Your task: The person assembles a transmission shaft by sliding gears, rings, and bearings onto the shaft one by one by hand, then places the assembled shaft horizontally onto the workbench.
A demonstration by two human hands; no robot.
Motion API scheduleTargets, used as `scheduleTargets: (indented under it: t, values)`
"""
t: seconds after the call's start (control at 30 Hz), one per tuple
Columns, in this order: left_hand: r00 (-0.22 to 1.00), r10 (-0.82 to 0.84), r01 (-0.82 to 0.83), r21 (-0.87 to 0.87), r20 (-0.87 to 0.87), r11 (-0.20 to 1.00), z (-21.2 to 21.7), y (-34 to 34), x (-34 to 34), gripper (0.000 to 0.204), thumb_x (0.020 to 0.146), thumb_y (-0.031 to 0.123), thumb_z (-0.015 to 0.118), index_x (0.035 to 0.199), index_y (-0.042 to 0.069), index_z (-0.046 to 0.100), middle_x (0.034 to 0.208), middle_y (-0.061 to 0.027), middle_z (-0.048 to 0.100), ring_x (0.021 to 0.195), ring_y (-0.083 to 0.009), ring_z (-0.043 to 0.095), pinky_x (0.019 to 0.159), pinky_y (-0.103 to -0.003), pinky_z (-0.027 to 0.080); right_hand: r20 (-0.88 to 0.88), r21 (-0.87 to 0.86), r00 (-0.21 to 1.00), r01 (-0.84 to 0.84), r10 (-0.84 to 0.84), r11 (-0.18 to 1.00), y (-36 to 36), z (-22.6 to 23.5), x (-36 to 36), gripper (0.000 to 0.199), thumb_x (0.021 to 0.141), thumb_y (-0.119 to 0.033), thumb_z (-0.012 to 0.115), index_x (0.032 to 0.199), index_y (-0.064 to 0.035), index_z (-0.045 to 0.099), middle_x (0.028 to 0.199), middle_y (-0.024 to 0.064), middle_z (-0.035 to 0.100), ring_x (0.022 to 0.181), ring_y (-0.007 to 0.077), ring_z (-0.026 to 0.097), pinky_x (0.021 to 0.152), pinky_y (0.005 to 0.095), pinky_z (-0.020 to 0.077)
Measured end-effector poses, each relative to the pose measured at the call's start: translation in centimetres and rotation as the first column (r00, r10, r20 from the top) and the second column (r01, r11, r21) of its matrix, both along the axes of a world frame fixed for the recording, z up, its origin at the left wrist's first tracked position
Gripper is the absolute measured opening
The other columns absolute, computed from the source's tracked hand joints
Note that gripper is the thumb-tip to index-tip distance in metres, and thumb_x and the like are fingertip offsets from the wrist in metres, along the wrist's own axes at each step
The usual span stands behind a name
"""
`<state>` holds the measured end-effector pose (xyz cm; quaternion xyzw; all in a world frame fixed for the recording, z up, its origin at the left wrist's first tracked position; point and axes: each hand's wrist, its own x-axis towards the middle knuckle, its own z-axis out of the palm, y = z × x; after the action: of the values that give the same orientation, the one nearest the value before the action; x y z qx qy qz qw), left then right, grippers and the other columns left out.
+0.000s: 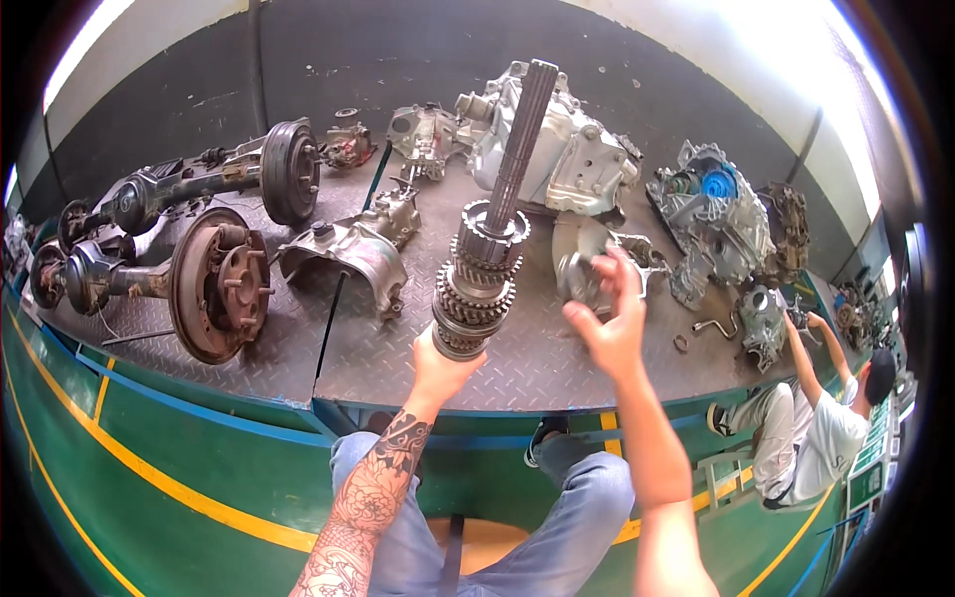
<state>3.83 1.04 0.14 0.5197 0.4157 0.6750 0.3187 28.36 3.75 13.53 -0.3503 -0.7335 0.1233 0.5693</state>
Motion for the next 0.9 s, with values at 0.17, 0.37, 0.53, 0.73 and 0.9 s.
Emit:
scheduleTargets:
  t: [0.17,0.37,0.53,0.73,0.9]
  values:
    - [1.0,-0.004,0.003,0.012,0.024,1.0,0.0,0.0,0.1,0.043,0.067,0.006,0.089,0.107,0.0,0.071,0.098,-0.0083,0.078,0.09,-0.0137,0.072,0.084,-0.034,0.058,-0.189,0.086,0.86,-0.466,0.473,0.881,-0.4,16.5,-5.0,0.088,0.083,-0.029,0.087,0.154,-0.0011,0.043,0.13,0.0142,0.065,0.12,0.0222,0.064,0.105,0.0369,0.0488]
    - [1.0,-0.011,0.01,0.019,0.016,1.0,-0.3,0.1,-0.1,0.045,0.066,0.005,0.09,0.107,0.0,0.071,0.098,-0.0091,0.078,0.091,-0.015,0.073,0.085,-0.035,0.059,0.002,-0.049,0.896,-0.444,0.445,0.895,-0.7,24.1,-10.4,0.068,0.08,-0.031,0.089,0.135,0.0003,0.064,0.12,0.0137,0.072,0.112,0.0176,0.067,0.098,0.033,0.0507]
    - [0.999,-0.006,0.005,0.035,0.043,0.999,1.0,-0.6,0.0,0.046,0.066,0.005,0.09,0.108,0.0,0.072,0.099,-0.0093,0.078,0.091,-0.0157,0.073,0.086,-0.036,0.059,0.204,-0.358,0.86,-0.38,0.469,0.853,0.0,17.8,-10.8,0.063,0.072,-0.027,0.09,0.127,-0.0051,0.069,0.107,0.0063,0.073,0.096,0.0142,0.068,0.087,0.0316,0.0538]
    - [1.0,0.004,-0.004,0.029,0.014,1.0,1.2,-0.7,-0.4,0.048,0.066,0.005,0.089,0.111,0.001,0.072,0.1,-0.0107,0.078,0.092,-0.0164,0.074,0.086,-0.035,0.058,0.033,-0.45,0.791,-0.534,0.611,0.716,0.2,14.3,-10.8,0.065,0.073,-0.017,0.089,0.132,-0.0029,0.064,0.113,0.0055,0.071,0.106,0.0151,0.067,0.098,0.034,0.0541]
    - [1.0,-0.006,0.006,0.013,0.001,1.0,2.1,-1.0,-0.7,0.047,0.067,0.006,0.089,0.111,0.001,0.072,0.1,-0.0111,0.079,0.093,-0.0167,0.074,0.086,-0.036,0.059,0.065,-0.478,0.778,-0.526,0.625,0.704,1.2,14.7,-11.0,0.067,0.075,-0.017,0.088,0.135,-0.003,0.063,0.116,0.0057,0.07,0.107,0.0151,0.067,0.099,0.0341,0.0541]
